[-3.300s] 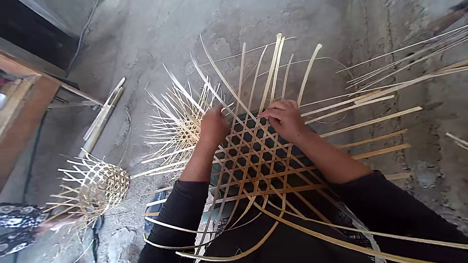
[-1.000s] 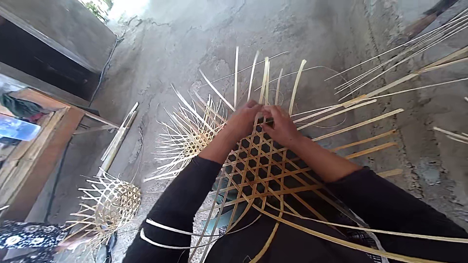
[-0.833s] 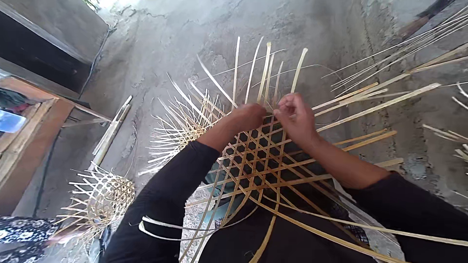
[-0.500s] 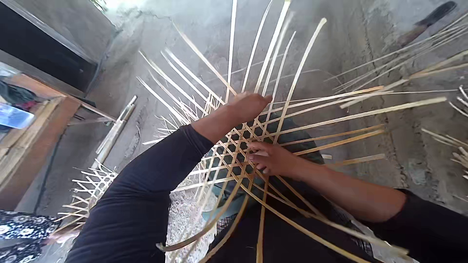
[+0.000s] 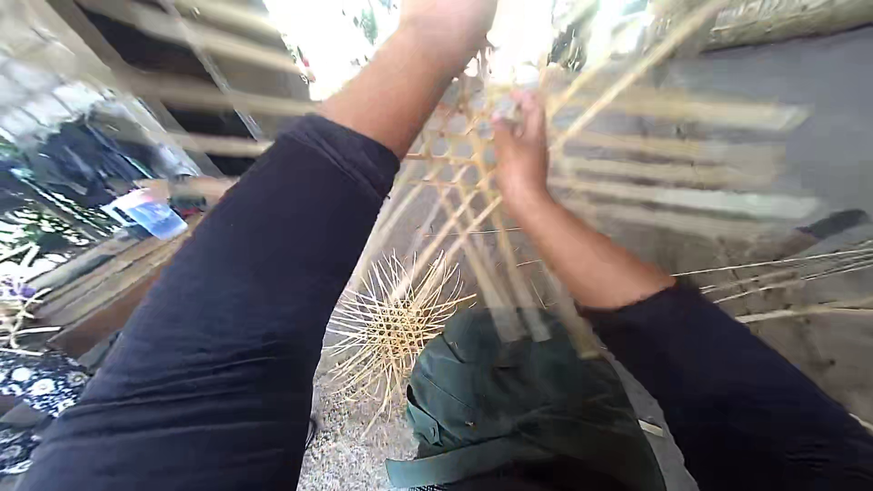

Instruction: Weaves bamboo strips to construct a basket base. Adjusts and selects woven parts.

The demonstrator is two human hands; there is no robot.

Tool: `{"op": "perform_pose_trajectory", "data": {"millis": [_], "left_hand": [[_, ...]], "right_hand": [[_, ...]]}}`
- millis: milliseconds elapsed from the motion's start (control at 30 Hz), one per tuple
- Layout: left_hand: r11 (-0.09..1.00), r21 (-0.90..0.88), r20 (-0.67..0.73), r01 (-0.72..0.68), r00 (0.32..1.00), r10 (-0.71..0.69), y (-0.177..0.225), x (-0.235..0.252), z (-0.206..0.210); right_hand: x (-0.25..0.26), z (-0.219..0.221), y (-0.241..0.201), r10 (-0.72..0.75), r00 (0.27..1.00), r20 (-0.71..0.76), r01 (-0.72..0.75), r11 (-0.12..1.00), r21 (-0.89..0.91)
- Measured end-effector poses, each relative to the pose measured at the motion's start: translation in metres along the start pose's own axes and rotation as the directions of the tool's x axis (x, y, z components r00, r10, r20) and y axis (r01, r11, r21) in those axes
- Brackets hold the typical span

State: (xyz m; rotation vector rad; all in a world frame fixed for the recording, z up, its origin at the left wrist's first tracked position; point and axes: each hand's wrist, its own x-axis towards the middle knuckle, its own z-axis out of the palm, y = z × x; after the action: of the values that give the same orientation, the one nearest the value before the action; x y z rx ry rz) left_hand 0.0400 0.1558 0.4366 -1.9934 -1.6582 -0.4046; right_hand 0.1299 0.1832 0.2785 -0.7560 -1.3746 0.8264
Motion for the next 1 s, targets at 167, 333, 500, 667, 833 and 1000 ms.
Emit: {"op": "perform_pose_trajectory", "data": {"millis": [167,333,500,667,833,1000], "left_hand": [[0.907,-0.288,0.056,0.306,0.951,-0.302,-0.033,-0.014,0.024],[0.531,-0.599,0.506,0.599,0.797,-0.329,-0.019,-0.097,0.123],[0.297,-0.639,0.696,0.71,0.697,-0.171,0.027,-0.265,0.219],[0.256,-0.684,0.62,0.683,0.729,-0.29,0.071,-0.387,0.249],[0.305,-0.692,0.539,0.654,0.749,-0.385,0.083,-0.4,0.25],[0.294,-0.71,0.474,0.64,0.743,-0.472,0.091,-0.399,0.255]], "right_hand": [[0.072,-0.056,-0.028,-0.03,0.969,0.247,0.14,0.884,-0.445],[0.024,-0.087,0.007,0.373,0.747,0.55,0.089,0.764,-0.639],[-0.139,-0.115,0.087,0.558,0.606,0.567,0.105,0.65,-0.752],[-0.273,-0.138,0.146,0.268,0.701,0.66,0.399,0.62,-0.676],[-0.243,-0.125,0.13,0.376,0.668,0.642,0.37,0.58,-0.725],[-0.238,-0.081,0.138,0.279,0.689,0.669,0.355,0.675,-0.647]]}}
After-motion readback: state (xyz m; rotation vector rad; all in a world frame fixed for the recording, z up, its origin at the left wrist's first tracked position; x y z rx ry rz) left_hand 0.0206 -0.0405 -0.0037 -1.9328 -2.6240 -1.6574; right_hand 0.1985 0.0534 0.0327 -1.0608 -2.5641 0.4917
